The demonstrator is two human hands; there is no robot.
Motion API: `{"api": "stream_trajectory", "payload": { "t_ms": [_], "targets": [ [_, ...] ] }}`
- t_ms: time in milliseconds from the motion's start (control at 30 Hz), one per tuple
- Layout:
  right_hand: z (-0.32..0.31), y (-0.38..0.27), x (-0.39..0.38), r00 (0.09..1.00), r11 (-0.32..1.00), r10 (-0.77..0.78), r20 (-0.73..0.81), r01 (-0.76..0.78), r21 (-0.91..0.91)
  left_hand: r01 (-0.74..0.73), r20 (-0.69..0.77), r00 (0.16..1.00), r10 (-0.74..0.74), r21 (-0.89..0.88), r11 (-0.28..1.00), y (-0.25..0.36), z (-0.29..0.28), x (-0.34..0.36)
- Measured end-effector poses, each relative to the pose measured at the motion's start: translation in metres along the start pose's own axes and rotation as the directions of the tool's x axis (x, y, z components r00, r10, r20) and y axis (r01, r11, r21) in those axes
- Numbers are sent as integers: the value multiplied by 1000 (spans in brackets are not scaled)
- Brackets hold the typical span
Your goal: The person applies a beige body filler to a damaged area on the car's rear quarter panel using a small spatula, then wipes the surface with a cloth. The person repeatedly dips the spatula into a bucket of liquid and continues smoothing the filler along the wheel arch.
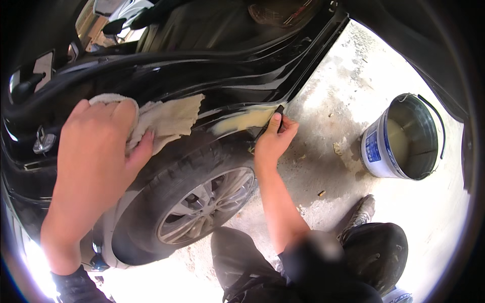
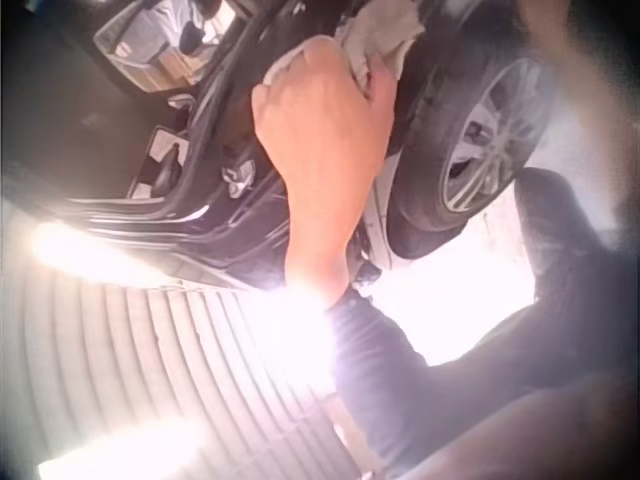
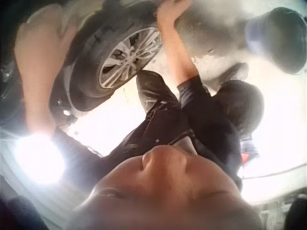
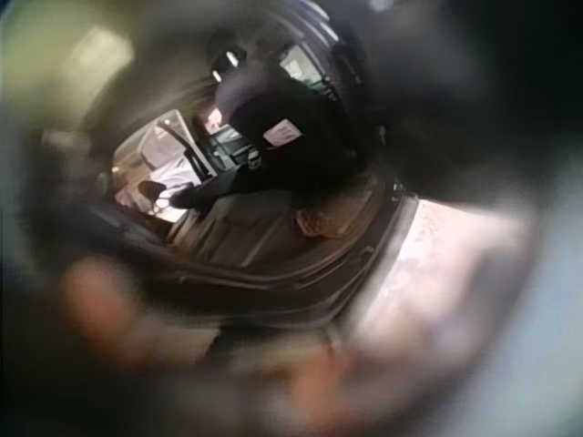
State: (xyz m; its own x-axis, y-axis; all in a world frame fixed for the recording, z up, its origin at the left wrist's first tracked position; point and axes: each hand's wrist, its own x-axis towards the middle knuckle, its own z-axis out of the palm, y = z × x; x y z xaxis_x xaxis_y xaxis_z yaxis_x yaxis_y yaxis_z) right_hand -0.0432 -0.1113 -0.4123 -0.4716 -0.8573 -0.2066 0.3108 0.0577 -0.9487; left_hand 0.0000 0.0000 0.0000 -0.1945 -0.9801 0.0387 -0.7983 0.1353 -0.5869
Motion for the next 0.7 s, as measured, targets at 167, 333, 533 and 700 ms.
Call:
{"api": "stream_trajectory", "payload": {
  "t_ms": [167, 333, 533, 700],
  "targets": [
    [0, 16, 33, 930, 901, 363, -59, -335, 275, -2, -3, 1000, 2, 22, 1000, 4, 0, -5],
    [-1, 13, -15, 999, 995, -3, -34, 7, 99, -6, 2, 1000, 6, 17, 1000, -3, 4, -5],
    [-4, 33, 41, 860, 812, 511, -14, -477, 338, -17, -4, 1000, 17, 24, 1000, -3, 8, -9],
    [-8, 26, 12, 1000, 986, 3, -7, -1, 165, -61, -40, 997, 62, 20, 998, -7, 10, -11]
  ]
}}
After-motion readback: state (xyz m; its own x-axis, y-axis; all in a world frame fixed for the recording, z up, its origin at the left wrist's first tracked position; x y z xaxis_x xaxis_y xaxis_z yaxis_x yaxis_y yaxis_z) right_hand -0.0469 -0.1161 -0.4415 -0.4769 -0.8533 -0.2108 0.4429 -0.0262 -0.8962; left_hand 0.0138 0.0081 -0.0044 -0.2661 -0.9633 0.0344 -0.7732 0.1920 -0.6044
